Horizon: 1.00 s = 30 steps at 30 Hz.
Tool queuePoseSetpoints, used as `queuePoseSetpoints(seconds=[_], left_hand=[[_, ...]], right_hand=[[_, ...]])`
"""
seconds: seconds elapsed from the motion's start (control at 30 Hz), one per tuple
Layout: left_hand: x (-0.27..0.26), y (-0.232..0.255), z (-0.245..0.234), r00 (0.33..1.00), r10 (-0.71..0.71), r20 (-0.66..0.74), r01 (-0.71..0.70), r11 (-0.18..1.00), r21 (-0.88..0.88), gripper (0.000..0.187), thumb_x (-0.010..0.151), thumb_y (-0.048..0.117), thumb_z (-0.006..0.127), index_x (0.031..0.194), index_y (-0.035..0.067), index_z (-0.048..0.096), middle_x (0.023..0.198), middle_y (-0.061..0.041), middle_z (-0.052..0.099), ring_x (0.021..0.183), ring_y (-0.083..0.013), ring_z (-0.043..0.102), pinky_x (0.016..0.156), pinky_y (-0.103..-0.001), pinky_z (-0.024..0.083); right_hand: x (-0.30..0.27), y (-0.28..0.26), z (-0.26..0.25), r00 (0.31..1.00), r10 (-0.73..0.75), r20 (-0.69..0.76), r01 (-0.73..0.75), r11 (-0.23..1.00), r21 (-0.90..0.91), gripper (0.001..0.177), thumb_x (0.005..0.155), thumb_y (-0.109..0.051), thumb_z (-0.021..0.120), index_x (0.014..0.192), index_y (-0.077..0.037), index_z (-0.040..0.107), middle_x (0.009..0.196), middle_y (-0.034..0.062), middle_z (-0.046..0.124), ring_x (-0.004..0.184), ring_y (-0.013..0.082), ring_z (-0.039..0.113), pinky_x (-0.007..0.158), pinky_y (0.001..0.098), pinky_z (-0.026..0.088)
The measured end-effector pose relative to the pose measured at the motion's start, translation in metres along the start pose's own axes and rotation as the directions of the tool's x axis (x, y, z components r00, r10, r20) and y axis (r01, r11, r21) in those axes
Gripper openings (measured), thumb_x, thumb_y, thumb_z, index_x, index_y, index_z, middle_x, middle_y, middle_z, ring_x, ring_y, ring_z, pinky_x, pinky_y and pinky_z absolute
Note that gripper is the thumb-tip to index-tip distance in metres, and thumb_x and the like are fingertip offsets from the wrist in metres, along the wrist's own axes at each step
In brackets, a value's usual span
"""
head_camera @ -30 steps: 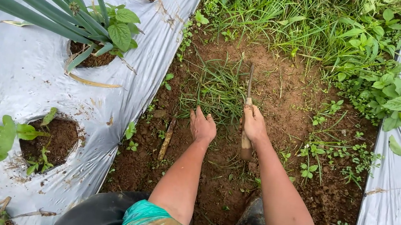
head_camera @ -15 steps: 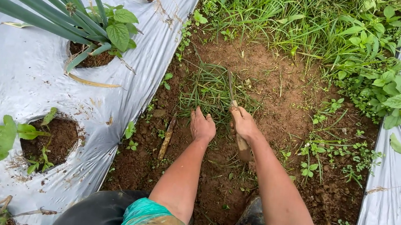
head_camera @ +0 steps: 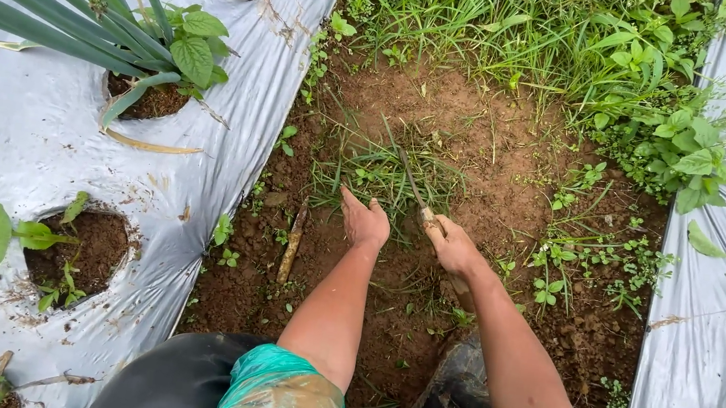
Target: The person uses a small hand hoe to loosen soil and remove weeds from a garden bed covered with white plastic mulch. They also pull weeds by hand from around the base of the plants and the edges of the plastic sheeting.
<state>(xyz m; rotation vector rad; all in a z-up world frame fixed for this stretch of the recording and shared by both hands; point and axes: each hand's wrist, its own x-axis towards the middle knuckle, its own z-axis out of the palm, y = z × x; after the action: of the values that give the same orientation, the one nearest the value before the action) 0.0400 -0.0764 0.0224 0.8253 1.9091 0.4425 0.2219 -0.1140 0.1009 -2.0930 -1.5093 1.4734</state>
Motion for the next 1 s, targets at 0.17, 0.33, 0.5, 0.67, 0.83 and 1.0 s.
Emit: queuePoseSetpoints(seconds=[0.17, 0.33, 0.5, 0.67, 0.83, 1.0], left_hand=[[-0.019, 0.009, 0.008, 0.998, 0.019, 0.062, -0.021, 1.0, 0.024, 0.075, 0.109, 0.034, 0.044, 0.167, 0.01, 0.003, 0.168, -0.027, 0.019, 0.158, -0.0398, 0.022, 0.126, -0.052, 0.027], [-0.028, 0.009, 0.016, 0.991, 0.055, 0.12, -0.064, 0.995, 0.074, 0.075, 0.109, 0.036, 0.045, 0.167, 0.009, 0.005, 0.169, -0.027, 0.019, 0.158, -0.0403, 0.021, 0.126, -0.052, 0.026], [-0.026, 0.009, 0.011, 0.991, 0.049, 0.127, -0.056, 0.997, 0.059, 0.067, 0.111, 0.036, 0.039, 0.167, 0.008, 0.013, 0.168, -0.025, 0.024, 0.158, -0.0396, 0.023, 0.126, -0.052, 0.027], [-0.002, 0.0, 0.002, 0.977, 0.103, -0.187, -0.079, 0.988, 0.133, 0.036, 0.105, 0.043, 0.049, 0.134, 0.021, 0.045, 0.146, -0.01, 0.042, 0.135, -0.037, 0.053, 0.11, -0.059, 0.042], [0.001, 0.014, -0.026, 0.96, 0.154, -0.235, -0.141, 0.987, 0.071, 0.035, 0.109, 0.033, 0.047, 0.14, 0.017, 0.042, 0.149, -0.016, 0.036, 0.133, -0.0405, 0.055, 0.106, -0.055, 0.049], [0.024, -0.012, -0.011, 0.987, 0.129, -0.097, -0.122, 0.99, 0.077, 0.044, 0.111, 0.031, 0.041, 0.149, 0.008, 0.047, 0.148, -0.018, 0.049, 0.147, -0.0371, 0.043, 0.117, -0.054, 0.04]], right_hand=[[-0.015, 0.018, -0.013, 0.999, 0.047, -0.016, -0.047, 0.999, -0.022, 0.034, 0.102, -0.039, 0.053, 0.122, -0.017, 0.069, 0.077, 0.0164, 0.068, 0.081, 0.0313, 0.066, 0.078, 0.0469, 0.053], [-0.019, 0.038, -0.028, 0.997, 0.064, -0.041, -0.065, 0.997, -0.029, 0.031, 0.101, -0.041, 0.054, 0.114, -0.02, 0.072, 0.074, 0.0128, 0.069, 0.08, 0.0292, 0.065, 0.078, 0.0446, 0.053], [-0.005, 0.04, -0.011, 0.988, -0.011, -0.153, 0.012, 1.0, 0.007, 0.029, 0.1, -0.037, 0.058, 0.123, -0.023, 0.071, 0.086, 0.0183, 0.067, 0.086, 0.0325, 0.066, 0.077, 0.0484, 0.052], [0.015, -0.005, -0.017, 0.987, -0.035, -0.158, 0.042, 0.998, 0.04, 0.028, 0.101, -0.04, 0.052, 0.112, -0.02, 0.069, 0.075, 0.0119, 0.068, 0.081, 0.0313, 0.065, 0.079, 0.0479, 0.052], [0.057, -0.015, -0.001, 0.985, -0.075, -0.157, 0.084, 0.995, 0.048, 0.029, 0.1, -0.04, 0.052, 0.114, -0.019, 0.067, 0.078, 0.0128, 0.07, 0.086, 0.0328, 0.068, 0.082, 0.05, 0.052], [0.061, -0.073, 0.003, 0.989, -0.057, -0.14, 0.11, 0.909, 0.403, 0.034, 0.107, -0.029, 0.045, 0.128, -0.008, 0.06, 0.073, 0.0104, 0.064, 0.063, 0.0215, 0.067, 0.059, 0.0373, 0.061]])
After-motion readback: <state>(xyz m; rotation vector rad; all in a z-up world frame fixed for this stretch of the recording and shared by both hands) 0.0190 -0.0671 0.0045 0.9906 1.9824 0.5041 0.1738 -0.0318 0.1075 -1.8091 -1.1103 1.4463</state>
